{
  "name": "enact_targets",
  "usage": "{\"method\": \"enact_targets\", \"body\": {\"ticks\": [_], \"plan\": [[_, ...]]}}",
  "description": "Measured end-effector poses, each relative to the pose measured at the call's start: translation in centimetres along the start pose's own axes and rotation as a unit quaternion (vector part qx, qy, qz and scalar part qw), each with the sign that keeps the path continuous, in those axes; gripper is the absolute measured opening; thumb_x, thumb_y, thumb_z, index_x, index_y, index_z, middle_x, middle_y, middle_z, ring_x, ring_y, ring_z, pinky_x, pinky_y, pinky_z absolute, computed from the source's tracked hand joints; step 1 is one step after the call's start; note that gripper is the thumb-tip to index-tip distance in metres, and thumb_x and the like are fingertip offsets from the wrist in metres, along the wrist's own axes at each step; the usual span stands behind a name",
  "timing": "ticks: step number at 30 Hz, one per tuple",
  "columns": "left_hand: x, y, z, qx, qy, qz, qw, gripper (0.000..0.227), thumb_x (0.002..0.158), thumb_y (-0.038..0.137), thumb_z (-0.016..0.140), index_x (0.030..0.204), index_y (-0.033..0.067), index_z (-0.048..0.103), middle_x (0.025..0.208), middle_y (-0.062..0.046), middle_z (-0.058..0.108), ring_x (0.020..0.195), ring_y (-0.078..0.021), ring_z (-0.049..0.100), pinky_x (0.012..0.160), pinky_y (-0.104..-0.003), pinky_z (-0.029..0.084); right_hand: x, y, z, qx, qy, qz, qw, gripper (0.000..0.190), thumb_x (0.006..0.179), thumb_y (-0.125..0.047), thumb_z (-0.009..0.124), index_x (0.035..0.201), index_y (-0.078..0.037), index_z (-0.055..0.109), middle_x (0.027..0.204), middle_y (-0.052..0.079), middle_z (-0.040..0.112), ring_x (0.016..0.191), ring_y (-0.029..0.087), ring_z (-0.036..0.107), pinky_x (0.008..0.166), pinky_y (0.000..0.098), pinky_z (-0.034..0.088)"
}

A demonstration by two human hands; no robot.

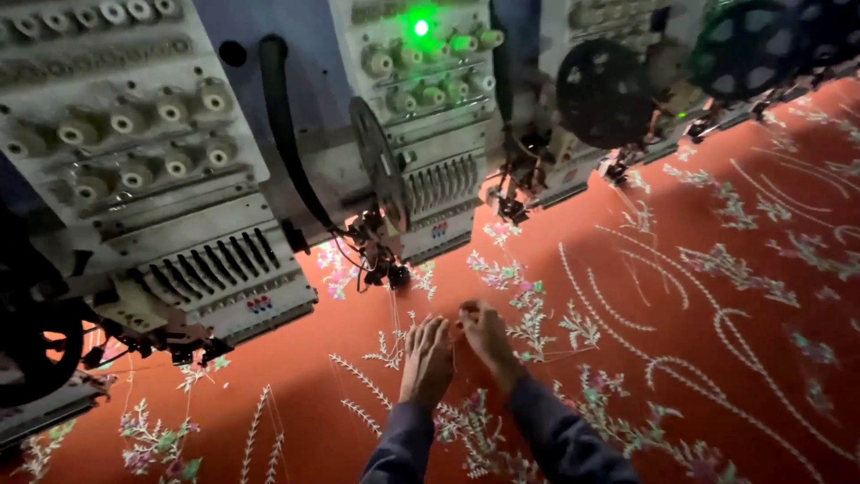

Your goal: Threading an industrial multi-head embroidery machine with orange patterned fabric.

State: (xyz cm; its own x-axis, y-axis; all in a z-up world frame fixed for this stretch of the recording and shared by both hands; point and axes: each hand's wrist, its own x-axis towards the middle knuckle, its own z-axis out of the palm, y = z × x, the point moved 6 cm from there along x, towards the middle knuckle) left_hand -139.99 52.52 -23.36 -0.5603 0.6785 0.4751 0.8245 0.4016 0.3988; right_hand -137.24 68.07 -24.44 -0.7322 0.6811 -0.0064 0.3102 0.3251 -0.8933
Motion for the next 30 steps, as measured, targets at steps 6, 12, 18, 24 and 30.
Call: {"method": "enact_targets", "body": {"ticks": [6, 12, 18, 24, 30], "plan": [[1.2, -4.3, 5.2, 0.043, -0.013, -0.002, 0.999, 0.067, 0.082, 0.003, 0.053, 0.148, 0.0002, 0.04, 0.151, -0.021, 0.045, 0.143, -0.0364, 0.039, 0.124, -0.054, 0.022, 3.4, -3.8, 1.3, 0.189, 0.008, 0.09, 0.978, 0.027, 0.098, -0.021, 0.059, 0.119, -0.004, 0.062, 0.109, 0.014, 0.07, 0.085, 0.024, 0.074, 0.064, 0.0396, 0.057], [1.0, -2.3, 3.3, 0.026, -0.016, -0.038, 0.999, 0.058, 0.09, -0.004, 0.05, 0.147, -0.0067, 0.043, 0.151, -0.026, 0.048, 0.145, -0.0372, 0.04, 0.122, -0.048, 0.029, 13.3, 2.2, 6.0, 0.392, 0.055, 0.171, 0.902, 0.047, 0.09, -0.002, 0.066, 0.132, -0.005, 0.047, 0.111, 0.012, 0.073, 0.061, 0.009, 0.052, 0.045, 0.0238, 0.038], [1.2, -1.8, 2.5, 0.015, 0.0, -0.038, 0.999, 0.05, 0.092, -0.005, 0.05, 0.142, -0.0053, 0.049, 0.147, -0.024, 0.052, 0.141, -0.0359, 0.045, 0.12, -0.046, 0.034, 11.4, -3.9, 4.4, 0.393, -0.006, 0.132, 0.91, 0.019, 0.095, -0.003, 0.061, 0.114, -0.007, 0.059, 0.079, 0.0, 0.049, 0.061, 0.009, 0.034, 0.051, 0.0257, 0.031], [1.5, -1.3, 1.9, 0.022, 0.018, -0.036, 0.999, 0.041, 0.1, 0.007, 0.051, 0.138, -0.0063, 0.053, 0.143, -0.025, 0.055, 0.138, -0.0372, 0.048, 0.119, -0.047, 0.035, 14.8, -0.9, 6.2, 0.358, -0.071, 0.099, 0.926, 0.022, 0.098, 0.001, 0.055, 0.099, -0.017, 0.044, 0.075, 0.0, 0.019, 0.065, 0.016, 0.015, 0.071, 0.0455, 0.02], [1.4, -1.5, 1.9, 0.022, 0.019, -0.021, 0.999, 0.042, 0.099, 0.013, 0.055, 0.138, -0.0044, 0.053, 0.142, -0.023, 0.056, 0.138, -0.0357, 0.048, 0.119, -0.045, 0.035, 15.1, -1.4, 5.6, 0.298, -0.106, 0.072, 0.946, 0.015, 0.097, -0.002, 0.055, 0.11, -0.008, 0.059, 0.074, -0.002, 0.029, 0.061, 0.011, 0.021, 0.054, 0.0351, 0.023]]}}
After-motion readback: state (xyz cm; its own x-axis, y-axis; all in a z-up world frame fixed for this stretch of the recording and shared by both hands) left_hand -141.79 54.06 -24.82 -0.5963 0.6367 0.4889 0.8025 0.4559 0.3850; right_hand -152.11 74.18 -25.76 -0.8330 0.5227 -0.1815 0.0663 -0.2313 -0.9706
